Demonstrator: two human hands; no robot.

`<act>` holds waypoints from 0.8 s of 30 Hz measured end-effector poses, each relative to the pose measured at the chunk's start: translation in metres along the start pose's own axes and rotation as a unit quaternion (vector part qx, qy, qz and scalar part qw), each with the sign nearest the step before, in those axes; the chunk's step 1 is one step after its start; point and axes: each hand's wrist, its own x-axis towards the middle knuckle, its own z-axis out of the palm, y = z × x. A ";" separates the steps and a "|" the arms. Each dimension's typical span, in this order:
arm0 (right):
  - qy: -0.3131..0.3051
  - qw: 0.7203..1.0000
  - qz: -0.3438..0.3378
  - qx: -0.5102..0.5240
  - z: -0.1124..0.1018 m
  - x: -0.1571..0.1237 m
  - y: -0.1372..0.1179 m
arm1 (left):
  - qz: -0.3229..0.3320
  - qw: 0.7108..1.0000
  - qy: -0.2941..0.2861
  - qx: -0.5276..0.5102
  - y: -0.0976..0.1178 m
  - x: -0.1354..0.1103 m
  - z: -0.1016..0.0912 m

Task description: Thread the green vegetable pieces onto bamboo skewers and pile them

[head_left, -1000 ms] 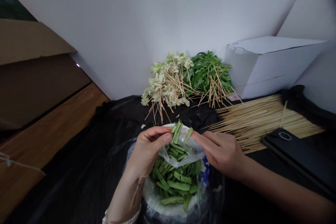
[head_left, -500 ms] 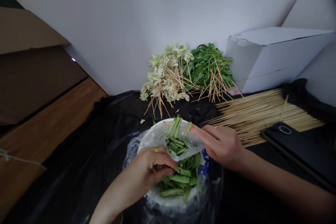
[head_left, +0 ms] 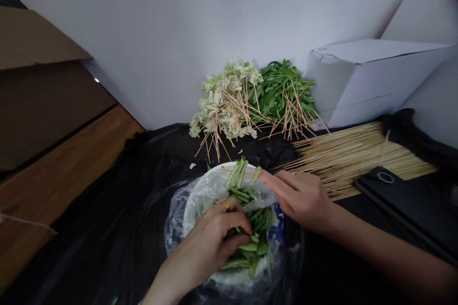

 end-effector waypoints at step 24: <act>-0.011 0.995 0.050 0.081 0.002 0.000 -0.001 | -0.082 0.831 0.387 -0.391 0.000 0.034 -0.027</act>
